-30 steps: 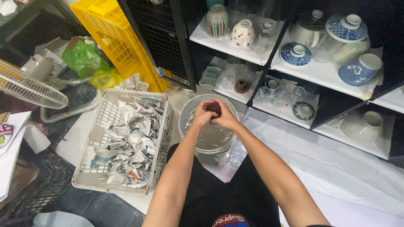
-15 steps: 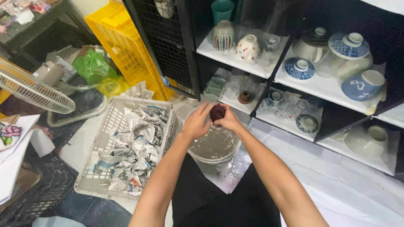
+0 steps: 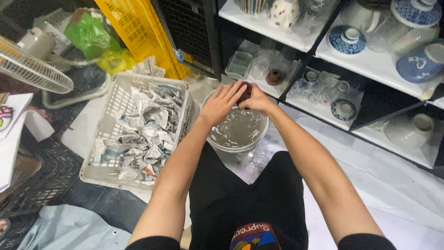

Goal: The person sits on the floor and wipes a clear glass tumbler and a small brown ceramic cup with a maroon cloth. They dip the cloth into a bucket of water, wring it out, and continue wiping the items before placing them on a nearby shelf.

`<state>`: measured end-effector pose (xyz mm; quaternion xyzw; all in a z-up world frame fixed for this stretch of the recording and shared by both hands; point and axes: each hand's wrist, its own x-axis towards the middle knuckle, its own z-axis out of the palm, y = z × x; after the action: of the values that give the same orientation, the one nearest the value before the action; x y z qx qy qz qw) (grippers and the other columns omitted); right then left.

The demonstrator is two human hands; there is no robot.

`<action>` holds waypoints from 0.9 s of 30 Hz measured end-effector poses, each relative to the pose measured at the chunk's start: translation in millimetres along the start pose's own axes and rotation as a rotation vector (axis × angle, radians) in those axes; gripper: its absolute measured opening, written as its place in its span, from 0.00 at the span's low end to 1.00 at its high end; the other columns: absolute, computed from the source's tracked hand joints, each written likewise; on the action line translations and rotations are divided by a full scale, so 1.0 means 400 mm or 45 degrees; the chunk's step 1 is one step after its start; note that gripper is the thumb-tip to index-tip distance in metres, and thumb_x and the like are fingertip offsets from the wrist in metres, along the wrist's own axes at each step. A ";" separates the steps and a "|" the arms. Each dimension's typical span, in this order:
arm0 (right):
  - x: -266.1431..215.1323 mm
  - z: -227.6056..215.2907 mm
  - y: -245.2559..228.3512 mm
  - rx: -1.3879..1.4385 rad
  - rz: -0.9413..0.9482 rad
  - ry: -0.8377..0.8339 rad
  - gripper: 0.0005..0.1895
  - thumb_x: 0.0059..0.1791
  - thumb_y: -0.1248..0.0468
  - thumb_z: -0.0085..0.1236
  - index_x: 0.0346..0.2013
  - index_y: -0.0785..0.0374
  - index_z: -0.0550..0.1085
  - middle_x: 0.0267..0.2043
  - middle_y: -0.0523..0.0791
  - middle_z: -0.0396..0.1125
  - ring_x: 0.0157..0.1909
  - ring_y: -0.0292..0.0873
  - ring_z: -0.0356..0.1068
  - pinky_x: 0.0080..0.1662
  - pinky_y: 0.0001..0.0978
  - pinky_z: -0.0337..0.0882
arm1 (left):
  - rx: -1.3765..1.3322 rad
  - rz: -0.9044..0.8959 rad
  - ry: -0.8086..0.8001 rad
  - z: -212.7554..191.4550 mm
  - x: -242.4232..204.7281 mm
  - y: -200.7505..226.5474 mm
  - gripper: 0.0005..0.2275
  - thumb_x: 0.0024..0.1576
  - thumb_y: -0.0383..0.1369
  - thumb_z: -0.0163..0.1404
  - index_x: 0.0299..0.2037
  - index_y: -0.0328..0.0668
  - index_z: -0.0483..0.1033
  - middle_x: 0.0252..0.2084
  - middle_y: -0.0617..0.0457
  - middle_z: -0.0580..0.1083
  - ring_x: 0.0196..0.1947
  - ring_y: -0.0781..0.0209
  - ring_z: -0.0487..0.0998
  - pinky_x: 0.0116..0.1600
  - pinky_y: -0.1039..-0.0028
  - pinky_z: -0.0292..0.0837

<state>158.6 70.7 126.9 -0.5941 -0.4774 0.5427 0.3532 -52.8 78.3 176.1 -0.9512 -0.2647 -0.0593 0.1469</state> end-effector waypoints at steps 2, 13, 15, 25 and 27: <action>-0.023 -0.008 -0.045 0.033 -0.084 -0.134 0.34 0.32 0.79 0.64 0.53 0.72 0.67 0.40 0.45 0.68 0.41 0.41 0.71 0.36 0.35 0.72 | 0.041 -0.017 0.107 0.005 0.005 0.006 0.44 0.50 0.28 0.55 0.78 0.47 0.43 0.79 0.49 0.48 0.71 0.52 0.62 0.72 0.58 0.59; -0.019 -0.018 -0.138 -0.059 0.020 -0.247 0.24 0.33 0.79 0.65 0.43 0.70 0.74 0.33 0.45 0.71 0.33 0.41 0.72 0.33 0.34 0.71 | -0.018 -0.217 0.244 0.086 0.105 -0.004 0.25 0.55 0.33 0.52 0.64 0.41 0.65 0.54 0.52 0.71 0.49 0.58 0.76 0.50 0.65 0.73; 0.005 -0.026 -0.141 -0.189 0.006 -0.227 0.23 0.31 0.77 0.66 0.41 0.74 0.76 0.32 0.47 0.71 0.32 0.42 0.71 0.32 0.37 0.70 | 0.027 -0.249 0.370 0.118 0.136 -0.014 0.21 0.54 0.34 0.52 0.58 0.39 0.69 0.45 0.52 0.74 0.40 0.58 0.79 0.45 0.66 0.74; -0.047 0.050 -0.120 -0.942 -0.250 0.176 0.36 0.38 0.69 0.64 0.59 0.68 0.61 0.43 0.62 0.71 0.49 0.66 0.71 0.48 0.52 0.72 | -0.440 -0.490 -0.206 0.168 0.139 -0.008 0.15 0.48 0.29 0.57 0.46 0.41 0.74 0.40 0.43 0.81 0.40 0.46 0.83 0.43 0.58 0.79; -0.066 0.063 -0.118 -1.007 -0.308 0.201 0.31 0.42 0.70 0.59 0.59 0.66 0.61 0.46 0.62 0.71 0.50 0.67 0.70 0.48 0.55 0.71 | -0.494 -0.525 -0.262 0.149 0.138 -0.013 0.14 0.51 0.29 0.57 0.48 0.41 0.75 0.40 0.42 0.81 0.42 0.44 0.83 0.45 0.56 0.79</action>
<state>126.5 56.9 175.2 -0.6633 -0.6867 0.2252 0.1945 -6.2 127.8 131.5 -0.8887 -0.4496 -0.0405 -0.0802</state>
